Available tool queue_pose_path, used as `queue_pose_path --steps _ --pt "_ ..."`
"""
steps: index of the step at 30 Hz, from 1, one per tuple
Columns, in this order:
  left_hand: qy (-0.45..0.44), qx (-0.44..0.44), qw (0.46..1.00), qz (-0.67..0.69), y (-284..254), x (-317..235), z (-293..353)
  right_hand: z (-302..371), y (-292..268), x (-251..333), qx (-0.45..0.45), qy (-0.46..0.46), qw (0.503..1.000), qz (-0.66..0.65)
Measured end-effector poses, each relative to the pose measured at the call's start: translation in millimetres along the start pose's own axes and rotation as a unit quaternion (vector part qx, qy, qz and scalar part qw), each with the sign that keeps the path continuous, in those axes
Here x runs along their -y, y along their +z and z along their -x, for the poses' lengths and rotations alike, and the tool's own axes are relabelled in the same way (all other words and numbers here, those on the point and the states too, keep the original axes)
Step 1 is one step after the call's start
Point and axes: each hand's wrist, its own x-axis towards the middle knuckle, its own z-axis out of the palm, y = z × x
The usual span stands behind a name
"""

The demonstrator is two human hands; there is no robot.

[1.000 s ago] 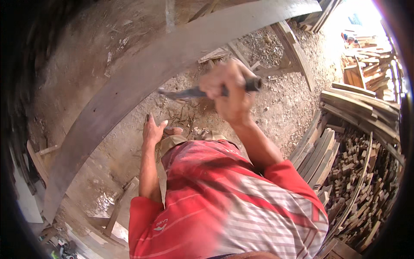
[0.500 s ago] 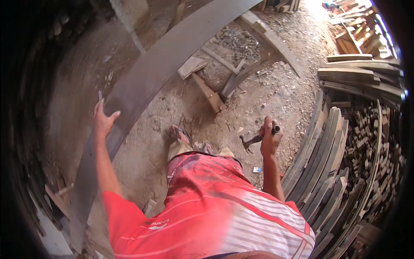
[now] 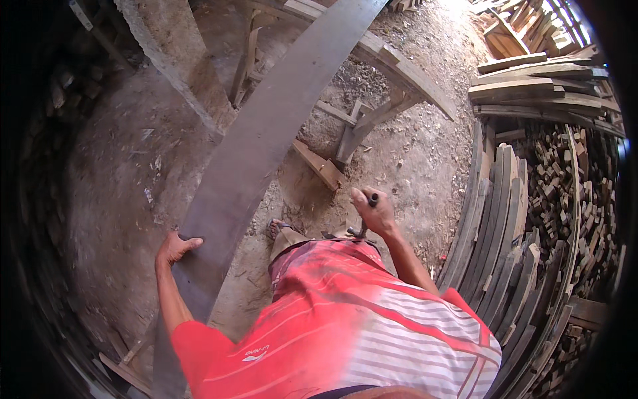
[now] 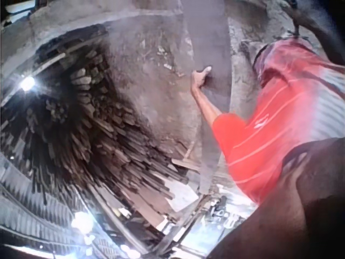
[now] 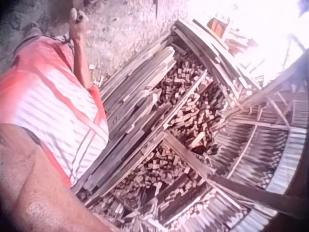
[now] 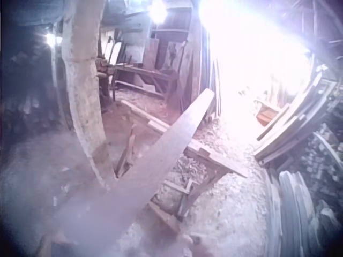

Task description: The person uses a hammer to drive nails into a long, curved wooden plank resting on supports.

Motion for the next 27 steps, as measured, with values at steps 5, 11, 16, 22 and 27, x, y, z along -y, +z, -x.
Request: queue_pose_path --steps 5,11,16,22,27 --pt "0.006 -0.010 1.000 0.024 -1.7 8.1 1.6 -26.9 37.5 26.1 0.026 -0.030 0.999 -0.011" --pt "0.029 -0.013 0.998 0.051 0.8 15.4 1.9 -81.6 15.5 3.4 -0.069 -0.009 0.995 -0.065" --pt "0.010 -0.042 0.999 0.010 11.1 1.3 12.7 -147.8 -30.3 -66.6 -0.099 0.046 0.994 -0.013" --pt "-0.061 -0.084 0.994 -0.016 29.1 -15.7 29.6 -257.4 -85.8 -97.5 -0.147 0.048 0.985 0.080" --pt "-0.066 -0.152 0.986 -0.027 43.4 -62.3 42.7 -365.4 -134.2 -91.4 -0.208 -0.007 0.971 0.122"
